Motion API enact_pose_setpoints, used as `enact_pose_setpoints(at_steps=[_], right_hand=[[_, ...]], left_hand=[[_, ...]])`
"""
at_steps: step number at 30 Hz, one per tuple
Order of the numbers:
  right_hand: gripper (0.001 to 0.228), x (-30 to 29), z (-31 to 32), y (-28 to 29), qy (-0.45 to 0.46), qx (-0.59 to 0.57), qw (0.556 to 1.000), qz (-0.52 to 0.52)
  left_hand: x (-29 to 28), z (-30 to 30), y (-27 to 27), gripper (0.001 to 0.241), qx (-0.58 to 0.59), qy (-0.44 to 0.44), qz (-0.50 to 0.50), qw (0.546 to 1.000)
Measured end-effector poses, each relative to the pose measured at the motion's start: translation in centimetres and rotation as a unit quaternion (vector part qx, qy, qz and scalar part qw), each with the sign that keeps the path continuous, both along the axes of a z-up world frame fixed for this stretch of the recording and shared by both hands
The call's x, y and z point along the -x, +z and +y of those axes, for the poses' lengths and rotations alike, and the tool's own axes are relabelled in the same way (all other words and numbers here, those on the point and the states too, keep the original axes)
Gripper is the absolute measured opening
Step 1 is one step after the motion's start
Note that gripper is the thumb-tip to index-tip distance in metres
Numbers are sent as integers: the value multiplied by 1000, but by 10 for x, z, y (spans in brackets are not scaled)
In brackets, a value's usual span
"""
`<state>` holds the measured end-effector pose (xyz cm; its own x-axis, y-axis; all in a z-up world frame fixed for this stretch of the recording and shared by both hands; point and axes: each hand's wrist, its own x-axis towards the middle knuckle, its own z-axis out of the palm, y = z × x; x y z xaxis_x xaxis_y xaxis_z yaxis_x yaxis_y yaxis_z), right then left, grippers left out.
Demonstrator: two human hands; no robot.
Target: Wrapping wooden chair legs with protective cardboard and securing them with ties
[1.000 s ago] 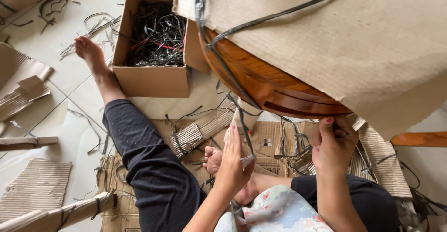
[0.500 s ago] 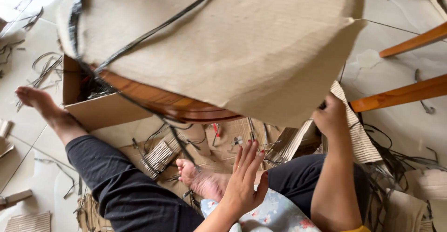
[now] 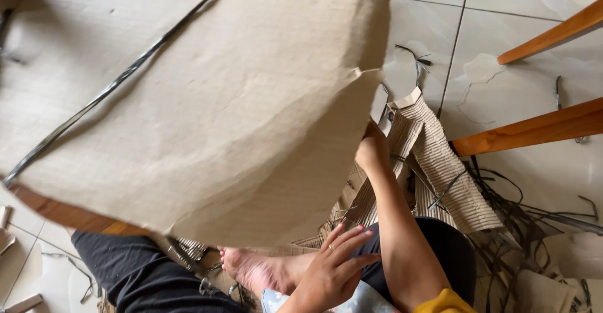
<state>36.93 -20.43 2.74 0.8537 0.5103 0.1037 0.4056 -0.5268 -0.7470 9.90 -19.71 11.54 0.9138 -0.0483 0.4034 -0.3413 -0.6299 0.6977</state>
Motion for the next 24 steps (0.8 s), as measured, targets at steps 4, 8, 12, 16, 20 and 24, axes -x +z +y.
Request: enact_pose_setpoints(at_steps=[4,8,12,16,20,24], right_hand=[[24,-11,-3,-23,16,-6,1000,-11],[22,-11,1,-24,-4,-65,991,-118],[10,-9,0,-25,7,-85,983,-162],[18,1,-7,-19,2,-56,986,-158],[11,18,-12,-9,-4,-65,979,-192],[21,34,-12,-7,-45,-67,973,-218]], left_hand=[[-17,-6,-5,20,-1,-12,-22,1000],[-18,-6,-9,27,-31,35,-65,997],[1,2,-26,23,-110,200,-154,961],[24,16,-30,41,-151,299,-135,932],[38,24,-22,48,-135,290,-140,937],[56,32,-9,90,-119,320,-152,928]])
